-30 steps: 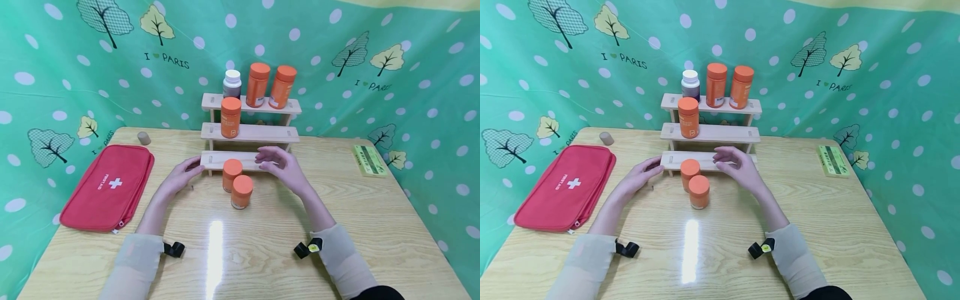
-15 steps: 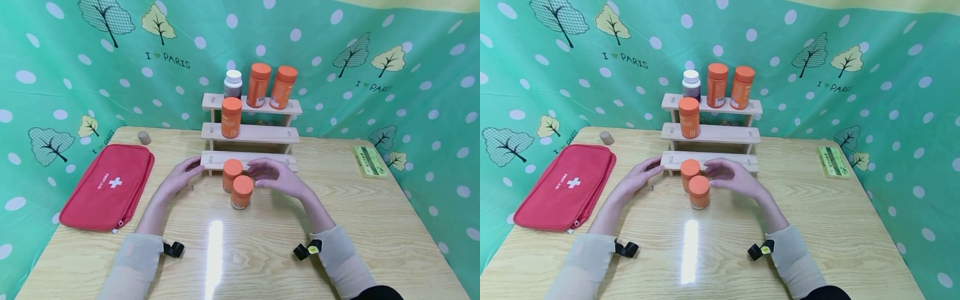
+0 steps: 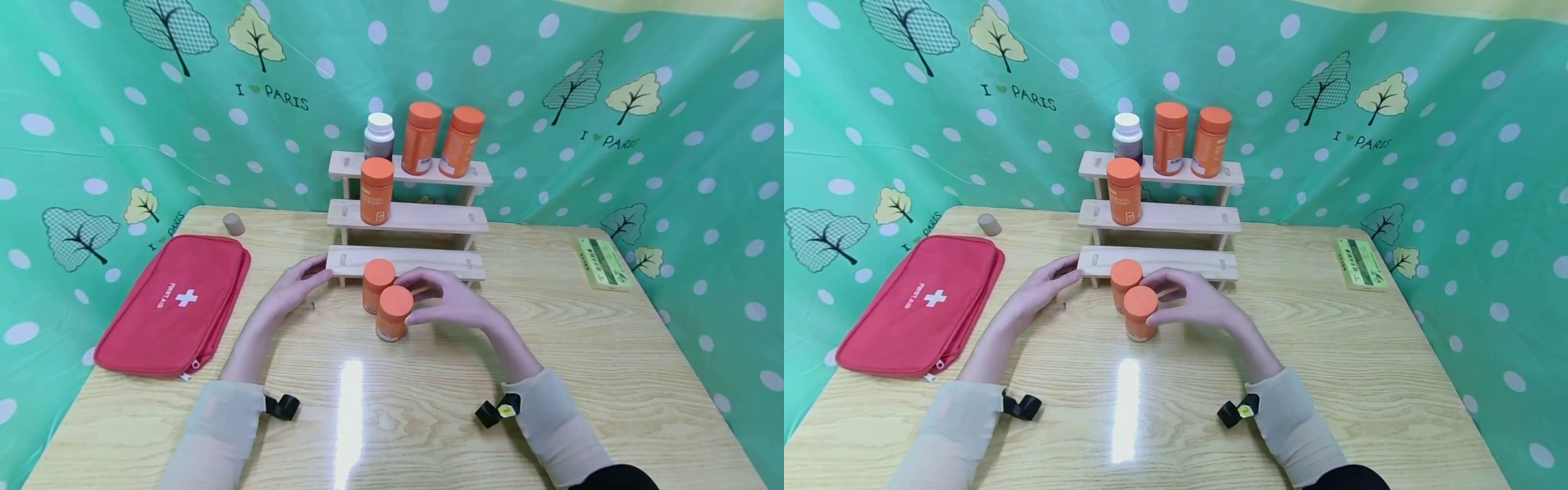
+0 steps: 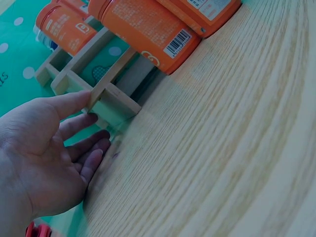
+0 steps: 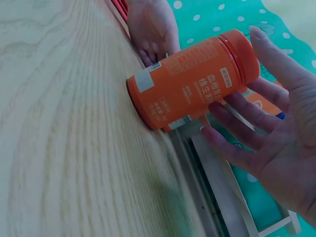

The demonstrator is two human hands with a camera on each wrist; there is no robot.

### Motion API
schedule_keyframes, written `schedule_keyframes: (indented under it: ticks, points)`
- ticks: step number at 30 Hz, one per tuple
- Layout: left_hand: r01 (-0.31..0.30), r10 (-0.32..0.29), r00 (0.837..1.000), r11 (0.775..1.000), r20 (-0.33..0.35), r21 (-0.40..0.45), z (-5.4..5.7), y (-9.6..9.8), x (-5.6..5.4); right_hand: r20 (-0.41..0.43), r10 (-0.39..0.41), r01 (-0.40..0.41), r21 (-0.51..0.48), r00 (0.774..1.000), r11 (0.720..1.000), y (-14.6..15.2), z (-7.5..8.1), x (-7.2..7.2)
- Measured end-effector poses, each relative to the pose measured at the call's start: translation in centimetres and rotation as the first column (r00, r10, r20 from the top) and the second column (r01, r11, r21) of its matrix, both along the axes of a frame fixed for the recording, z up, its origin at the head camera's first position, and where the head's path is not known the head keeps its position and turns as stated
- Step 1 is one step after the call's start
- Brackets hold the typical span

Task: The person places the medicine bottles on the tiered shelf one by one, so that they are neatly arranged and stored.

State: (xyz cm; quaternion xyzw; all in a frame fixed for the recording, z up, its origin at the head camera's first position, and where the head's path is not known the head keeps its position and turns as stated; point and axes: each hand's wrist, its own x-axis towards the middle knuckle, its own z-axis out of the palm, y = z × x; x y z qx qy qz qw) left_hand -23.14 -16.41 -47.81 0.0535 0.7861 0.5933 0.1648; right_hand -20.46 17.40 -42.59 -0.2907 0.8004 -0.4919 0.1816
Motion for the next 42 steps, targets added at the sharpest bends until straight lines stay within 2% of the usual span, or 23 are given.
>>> schedule_keyframes:
  ticks: [4,20,31,42]
  points:
    - [0.002,-0.002,1.000,1.000,-0.001,0.006,0.1,0.0,0.0,-0.015,-0.016,0.017,0.033,1.000,0.999,-0.4,0.0,0.2]
    - [0.000,0.000,1.000,1.000,0.005,-0.015,0.1,-0.2,0.0,-0.038,-0.044,0.046,0.043,0.998,0.998,-0.8,-0.5,0.2]
    - [-0.002,0.001,1.000,1.000,-0.004,-0.027,0.1,-0.1,0.0,-0.023,-0.055,0.056,0.038,0.998,0.998,-0.2,0.2,0.4]
    - [-0.010,0.010,1.000,1.000,0.004,-0.012,0.1,0.2,0.0,-0.021,-0.115,0.115,-0.008,0.993,0.993,1.9,1.3,-0.2]
